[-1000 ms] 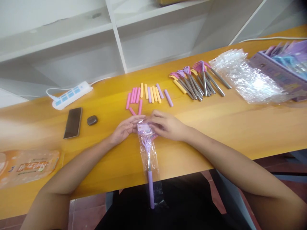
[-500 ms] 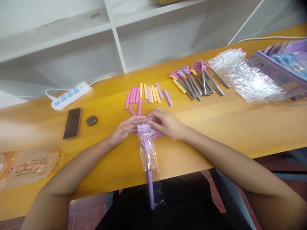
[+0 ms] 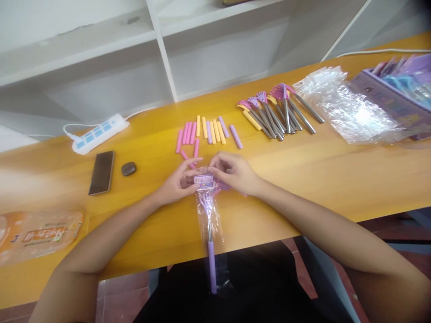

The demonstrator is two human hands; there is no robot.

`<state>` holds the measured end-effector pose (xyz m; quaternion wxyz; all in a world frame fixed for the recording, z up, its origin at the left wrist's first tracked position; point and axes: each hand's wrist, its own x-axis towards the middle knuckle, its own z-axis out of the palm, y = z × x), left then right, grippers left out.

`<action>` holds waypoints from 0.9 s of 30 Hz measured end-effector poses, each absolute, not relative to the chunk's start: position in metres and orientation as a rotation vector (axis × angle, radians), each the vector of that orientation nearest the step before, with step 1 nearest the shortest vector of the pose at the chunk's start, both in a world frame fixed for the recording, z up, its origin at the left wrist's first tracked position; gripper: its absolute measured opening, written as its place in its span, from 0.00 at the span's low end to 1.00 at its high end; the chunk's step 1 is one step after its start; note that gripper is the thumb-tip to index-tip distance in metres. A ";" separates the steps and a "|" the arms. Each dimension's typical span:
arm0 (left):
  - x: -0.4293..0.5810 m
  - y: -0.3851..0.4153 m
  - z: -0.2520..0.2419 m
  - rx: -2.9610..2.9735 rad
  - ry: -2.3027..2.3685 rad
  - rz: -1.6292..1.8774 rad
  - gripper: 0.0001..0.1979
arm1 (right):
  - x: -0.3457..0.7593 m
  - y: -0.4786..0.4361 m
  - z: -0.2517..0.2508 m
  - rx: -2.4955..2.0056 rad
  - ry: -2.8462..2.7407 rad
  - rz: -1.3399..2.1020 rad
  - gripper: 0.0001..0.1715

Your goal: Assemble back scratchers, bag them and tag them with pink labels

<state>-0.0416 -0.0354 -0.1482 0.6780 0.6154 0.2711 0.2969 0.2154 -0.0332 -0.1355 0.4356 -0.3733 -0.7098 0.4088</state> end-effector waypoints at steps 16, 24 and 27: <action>-0.040 -0.035 -0.143 1.512 0.758 0.513 0.23 | 0.221 -0.033 -0.136 -0.761 -2.072 0.950 0.09; -0.042 -0.035 -0.146 1.553 0.742 0.518 0.23 | 0.224 -0.034 -0.131 -0.731 -2.166 0.906 0.08; -0.043 -0.034 -0.147 1.558 0.726 0.535 0.26 | 0.224 -0.034 -0.130 -0.705 -2.184 0.870 0.07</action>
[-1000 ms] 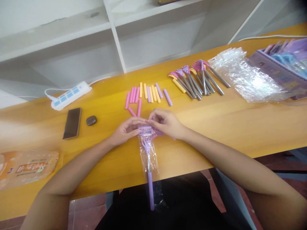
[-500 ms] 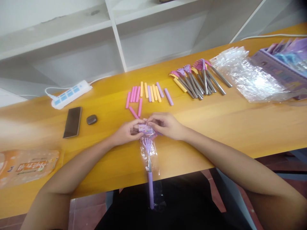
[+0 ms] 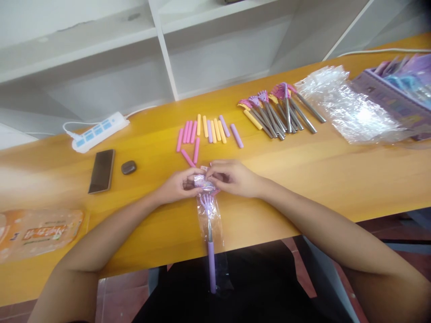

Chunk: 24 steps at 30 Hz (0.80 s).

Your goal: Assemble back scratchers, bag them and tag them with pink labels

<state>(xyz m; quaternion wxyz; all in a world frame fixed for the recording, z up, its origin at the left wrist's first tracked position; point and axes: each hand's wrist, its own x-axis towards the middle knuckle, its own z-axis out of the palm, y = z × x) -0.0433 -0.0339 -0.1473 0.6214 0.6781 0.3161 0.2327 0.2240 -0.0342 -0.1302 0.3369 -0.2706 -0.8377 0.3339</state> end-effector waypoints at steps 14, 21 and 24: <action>-0.043 -0.032 -0.143 1.644 0.794 0.536 0.18 | 0.221 -0.038 -0.134 -0.840 -2.226 0.726 0.17; -0.043 -0.033 -0.146 1.655 0.790 0.563 0.15 | 0.212 -0.044 -0.142 -0.936 -2.118 1.037 0.18; -0.044 -0.033 -0.147 1.673 0.808 0.555 0.14 | 0.210 -0.043 -0.144 -0.829 -2.048 1.172 0.17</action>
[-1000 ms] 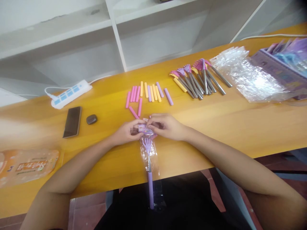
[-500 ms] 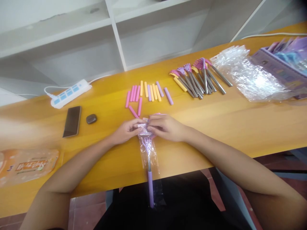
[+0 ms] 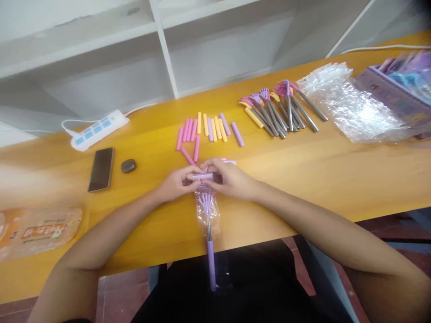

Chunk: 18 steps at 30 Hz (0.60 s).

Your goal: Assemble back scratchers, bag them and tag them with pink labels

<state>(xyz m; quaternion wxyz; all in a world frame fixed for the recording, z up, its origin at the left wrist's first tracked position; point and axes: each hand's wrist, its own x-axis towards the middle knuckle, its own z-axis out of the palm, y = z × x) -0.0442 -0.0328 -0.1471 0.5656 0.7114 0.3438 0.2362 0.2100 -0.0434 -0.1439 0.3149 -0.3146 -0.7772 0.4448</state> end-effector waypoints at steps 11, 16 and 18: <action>-0.039 -0.037 -0.139 1.570 0.772 0.568 0.10 | 0.209 -0.046 -0.137 -0.808 -2.043 1.280 0.22; -0.040 -0.037 -0.142 1.533 0.775 0.551 0.11 | 0.211 -0.045 -0.137 -0.794 -2.057 1.270 0.23; -0.041 -0.038 -0.143 1.511 0.763 0.551 0.12 | 0.212 -0.044 -0.137 -0.760 -2.058 1.280 0.25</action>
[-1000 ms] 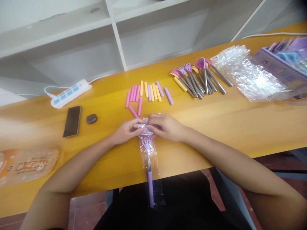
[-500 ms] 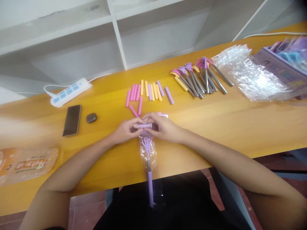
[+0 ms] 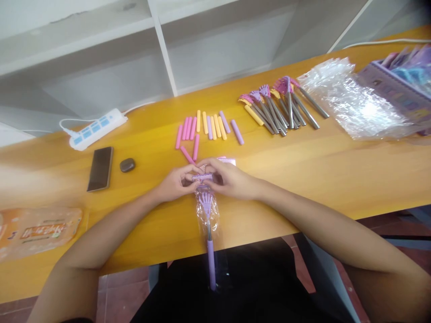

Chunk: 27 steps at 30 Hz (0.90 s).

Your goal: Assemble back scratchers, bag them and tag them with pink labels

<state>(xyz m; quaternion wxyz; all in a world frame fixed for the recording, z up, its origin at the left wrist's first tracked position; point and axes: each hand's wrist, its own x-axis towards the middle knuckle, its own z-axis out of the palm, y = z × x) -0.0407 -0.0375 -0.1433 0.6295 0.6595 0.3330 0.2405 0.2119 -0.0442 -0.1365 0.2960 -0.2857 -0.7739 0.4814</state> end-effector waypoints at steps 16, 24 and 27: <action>-0.041 -0.036 -0.137 1.483 0.733 0.504 0.15 | 0.222 -0.035 -0.129 -0.646 -1.993 1.548 0.29; -0.042 -0.037 -0.133 1.492 0.790 0.545 0.11 | 0.228 -0.080 -0.092 -1.110 -1.768 1.877 0.23; -0.043 -0.035 -0.132 1.482 0.762 0.548 0.12 | 0.221 -0.129 -0.096 -1.088 -1.562 2.218 0.26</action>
